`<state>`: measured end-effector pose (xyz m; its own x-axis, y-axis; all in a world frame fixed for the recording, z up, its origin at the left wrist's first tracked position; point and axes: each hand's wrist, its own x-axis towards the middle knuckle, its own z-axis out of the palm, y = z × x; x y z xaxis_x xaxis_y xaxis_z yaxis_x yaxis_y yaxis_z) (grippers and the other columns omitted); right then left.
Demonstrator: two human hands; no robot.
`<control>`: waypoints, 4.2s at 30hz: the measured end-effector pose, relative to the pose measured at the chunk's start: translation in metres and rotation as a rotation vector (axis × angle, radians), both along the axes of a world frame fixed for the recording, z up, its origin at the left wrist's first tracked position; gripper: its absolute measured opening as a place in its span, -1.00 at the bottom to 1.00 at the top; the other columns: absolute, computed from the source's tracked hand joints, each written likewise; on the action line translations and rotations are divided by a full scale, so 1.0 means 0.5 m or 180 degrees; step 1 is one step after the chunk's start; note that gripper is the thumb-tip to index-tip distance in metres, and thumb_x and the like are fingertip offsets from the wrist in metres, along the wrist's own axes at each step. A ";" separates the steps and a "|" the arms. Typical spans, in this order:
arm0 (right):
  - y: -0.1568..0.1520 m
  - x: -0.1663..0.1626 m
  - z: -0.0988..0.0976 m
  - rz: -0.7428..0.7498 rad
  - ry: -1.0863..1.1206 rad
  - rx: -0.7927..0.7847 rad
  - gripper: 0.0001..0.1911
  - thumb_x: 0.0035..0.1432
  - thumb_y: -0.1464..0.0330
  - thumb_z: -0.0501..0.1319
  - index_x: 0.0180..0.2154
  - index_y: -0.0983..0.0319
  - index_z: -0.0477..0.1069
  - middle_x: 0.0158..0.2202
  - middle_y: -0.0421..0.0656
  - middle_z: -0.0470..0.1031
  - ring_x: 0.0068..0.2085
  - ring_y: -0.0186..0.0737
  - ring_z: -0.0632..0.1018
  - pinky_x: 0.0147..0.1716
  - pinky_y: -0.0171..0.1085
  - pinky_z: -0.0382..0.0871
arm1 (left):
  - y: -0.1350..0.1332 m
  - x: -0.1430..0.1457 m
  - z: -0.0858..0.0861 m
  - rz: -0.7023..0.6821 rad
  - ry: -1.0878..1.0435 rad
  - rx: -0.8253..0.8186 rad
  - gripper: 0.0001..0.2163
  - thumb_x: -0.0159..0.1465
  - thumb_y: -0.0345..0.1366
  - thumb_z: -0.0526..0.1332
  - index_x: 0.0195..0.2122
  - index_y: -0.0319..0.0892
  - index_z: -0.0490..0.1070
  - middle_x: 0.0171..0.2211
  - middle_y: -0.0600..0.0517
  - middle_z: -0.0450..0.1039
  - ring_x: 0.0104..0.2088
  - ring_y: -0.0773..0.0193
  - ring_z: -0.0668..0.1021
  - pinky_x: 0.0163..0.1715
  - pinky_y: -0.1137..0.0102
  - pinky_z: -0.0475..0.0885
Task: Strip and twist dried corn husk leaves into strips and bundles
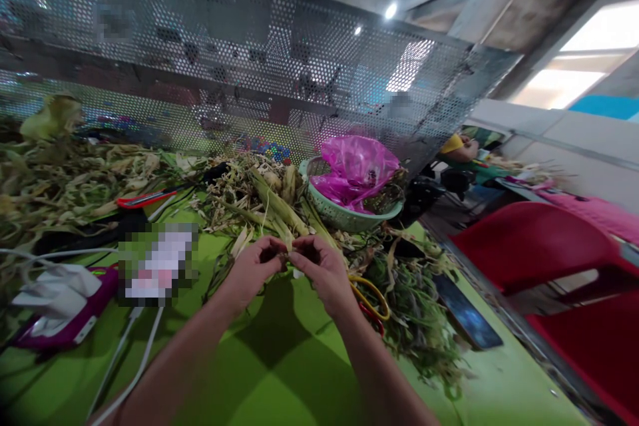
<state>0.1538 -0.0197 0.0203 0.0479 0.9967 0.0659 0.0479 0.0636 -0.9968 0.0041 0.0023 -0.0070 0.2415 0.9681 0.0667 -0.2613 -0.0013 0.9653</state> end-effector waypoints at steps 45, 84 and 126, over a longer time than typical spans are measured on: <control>-0.109 0.235 -0.031 0.0268 -0.4244 -0.0045 -0.38 0.04 0.37 0.10 0.18 0.04 0.31 0.00 -0.10 0.52 -0.13 -0.04 0.60 -0.18 -0.17 0.45 | 0.008 -0.011 0.018 0.0289 -0.0760 -0.0976 -0.73 -0.13 -0.28 0.44 -0.45 -0.21 0.41 -0.55 0.11 0.41 -0.53 0.40 0.42 -0.44 0.45 0.30; -0.081 0.147 0.022 0.0988 -0.1656 -0.0380 -0.41 0.08 0.02 0.28 0.11 0.10 0.41 0.02 -0.03 0.51 0.06 0.11 0.48 0.04 -0.04 0.38 | 0.003 -0.006 0.008 0.0325 -0.0908 -0.1280 -0.76 -0.11 -0.25 0.43 -0.48 -0.24 0.44 -0.53 0.03 0.50 -0.49 0.35 0.50 -0.40 0.43 0.40; -0.070 0.151 0.001 0.0894 -0.2100 -0.0297 -0.51 0.10 0.09 0.24 -0.01 0.23 0.53 -0.14 -0.01 0.61 -0.04 0.13 0.57 -0.08 -0.11 0.46 | 0.001 -0.010 0.010 0.0209 -0.0737 -0.1218 -0.72 -0.06 -0.22 0.44 -0.44 -0.24 0.40 -0.51 0.05 0.46 -0.49 0.38 0.46 -0.38 0.42 0.35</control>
